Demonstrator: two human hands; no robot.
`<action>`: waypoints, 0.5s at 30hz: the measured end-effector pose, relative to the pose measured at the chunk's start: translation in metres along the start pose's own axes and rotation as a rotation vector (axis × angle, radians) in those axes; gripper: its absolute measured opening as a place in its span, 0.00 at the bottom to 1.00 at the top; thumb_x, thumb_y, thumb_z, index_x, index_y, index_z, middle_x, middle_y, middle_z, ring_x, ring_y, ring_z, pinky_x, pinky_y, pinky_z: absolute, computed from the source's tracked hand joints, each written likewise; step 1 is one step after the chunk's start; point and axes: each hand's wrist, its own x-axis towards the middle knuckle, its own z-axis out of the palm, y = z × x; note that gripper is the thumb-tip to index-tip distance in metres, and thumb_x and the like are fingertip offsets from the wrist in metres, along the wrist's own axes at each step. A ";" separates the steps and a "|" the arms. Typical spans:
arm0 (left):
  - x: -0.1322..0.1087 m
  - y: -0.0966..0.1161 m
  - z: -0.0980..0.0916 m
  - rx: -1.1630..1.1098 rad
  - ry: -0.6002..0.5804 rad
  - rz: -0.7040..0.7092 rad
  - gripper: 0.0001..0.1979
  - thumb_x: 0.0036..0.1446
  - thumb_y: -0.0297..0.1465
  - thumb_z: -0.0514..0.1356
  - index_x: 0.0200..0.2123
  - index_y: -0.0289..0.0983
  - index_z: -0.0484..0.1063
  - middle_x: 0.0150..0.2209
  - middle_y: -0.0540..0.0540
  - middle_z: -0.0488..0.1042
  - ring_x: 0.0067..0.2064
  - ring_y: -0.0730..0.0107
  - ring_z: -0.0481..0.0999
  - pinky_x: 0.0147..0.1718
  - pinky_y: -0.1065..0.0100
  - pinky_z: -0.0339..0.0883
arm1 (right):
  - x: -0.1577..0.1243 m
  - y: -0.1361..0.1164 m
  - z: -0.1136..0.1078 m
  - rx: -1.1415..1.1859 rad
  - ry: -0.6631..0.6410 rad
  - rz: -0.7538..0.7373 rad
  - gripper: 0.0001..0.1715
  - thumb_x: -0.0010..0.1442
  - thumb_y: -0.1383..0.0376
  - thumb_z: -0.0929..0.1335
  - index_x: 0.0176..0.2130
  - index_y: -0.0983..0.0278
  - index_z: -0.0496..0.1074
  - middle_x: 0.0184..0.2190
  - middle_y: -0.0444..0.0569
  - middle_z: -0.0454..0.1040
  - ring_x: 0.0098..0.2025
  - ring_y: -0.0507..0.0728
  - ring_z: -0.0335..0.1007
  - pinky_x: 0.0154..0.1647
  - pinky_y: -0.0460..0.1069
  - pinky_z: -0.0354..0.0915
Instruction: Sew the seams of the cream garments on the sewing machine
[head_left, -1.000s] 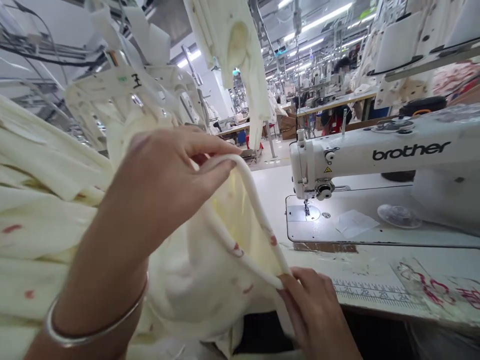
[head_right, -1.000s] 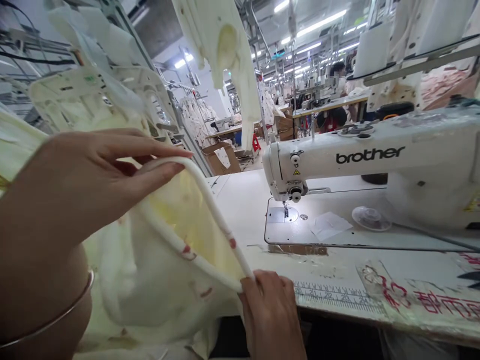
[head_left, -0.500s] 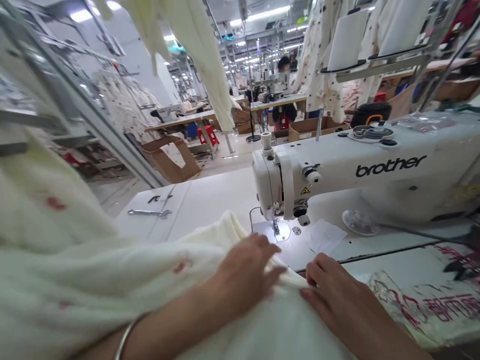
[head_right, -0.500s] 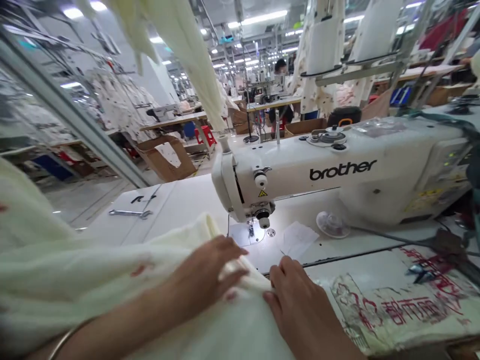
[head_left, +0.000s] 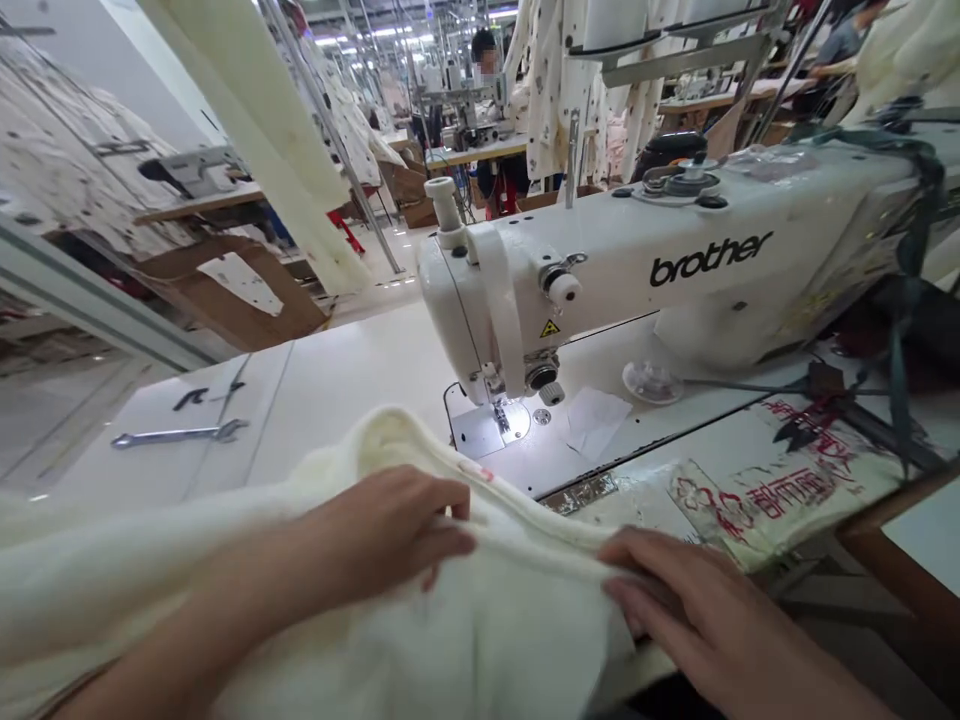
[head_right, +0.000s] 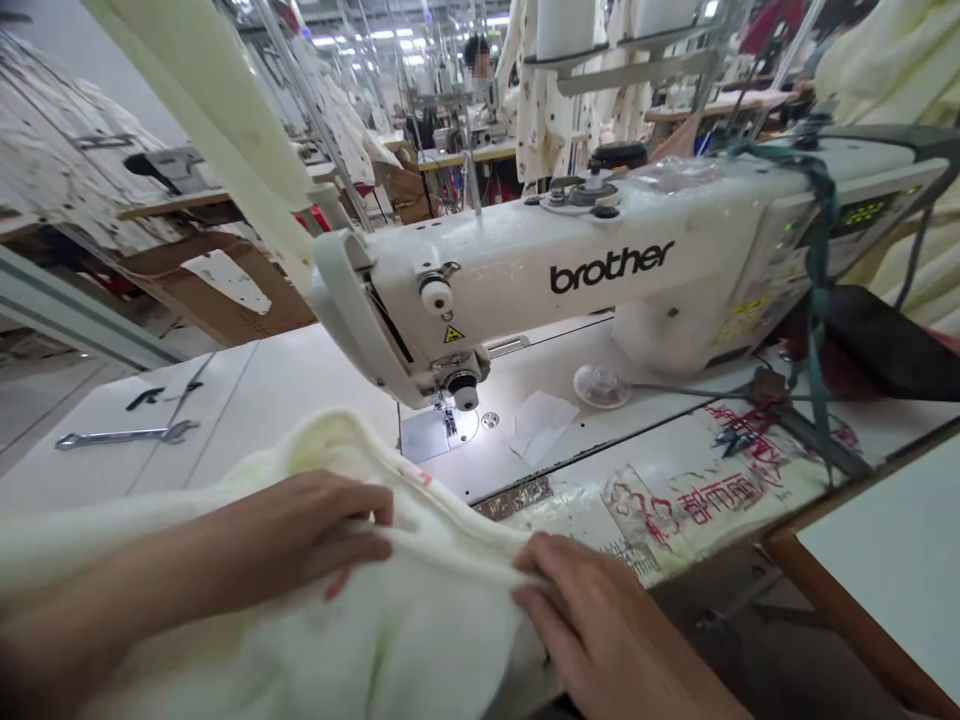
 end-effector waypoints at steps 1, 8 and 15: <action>0.010 -0.003 0.004 0.041 0.009 0.002 0.09 0.57 0.36 0.54 0.29 0.40 0.69 0.21 0.52 0.74 0.31 0.67 0.74 0.32 0.71 0.58 | 0.008 0.003 0.000 -0.059 0.037 0.036 0.07 0.60 0.63 0.61 0.31 0.58 0.66 0.28 0.42 0.74 0.31 0.54 0.71 0.29 0.46 0.63; 0.022 -0.004 0.003 0.240 -0.006 -0.073 0.09 0.55 0.35 0.54 0.28 0.39 0.70 0.25 0.48 0.75 0.34 0.60 0.75 0.31 0.67 0.58 | 0.027 -0.001 -0.013 -0.110 -0.010 0.024 0.07 0.57 0.71 0.62 0.29 0.61 0.64 0.27 0.41 0.71 0.31 0.53 0.67 0.32 0.46 0.58; 0.028 0.034 0.035 0.312 0.324 0.148 0.09 0.59 0.28 0.53 0.42 0.35 0.68 0.42 0.40 0.71 0.43 0.57 0.69 0.43 0.56 0.61 | 0.040 0.004 -0.010 -0.165 -0.004 0.010 0.09 0.56 0.74 0.64 0.27 0.63 0.63 0.26 0.42 0.68 0.31 0.53 0.64 0.31 0.47 0.56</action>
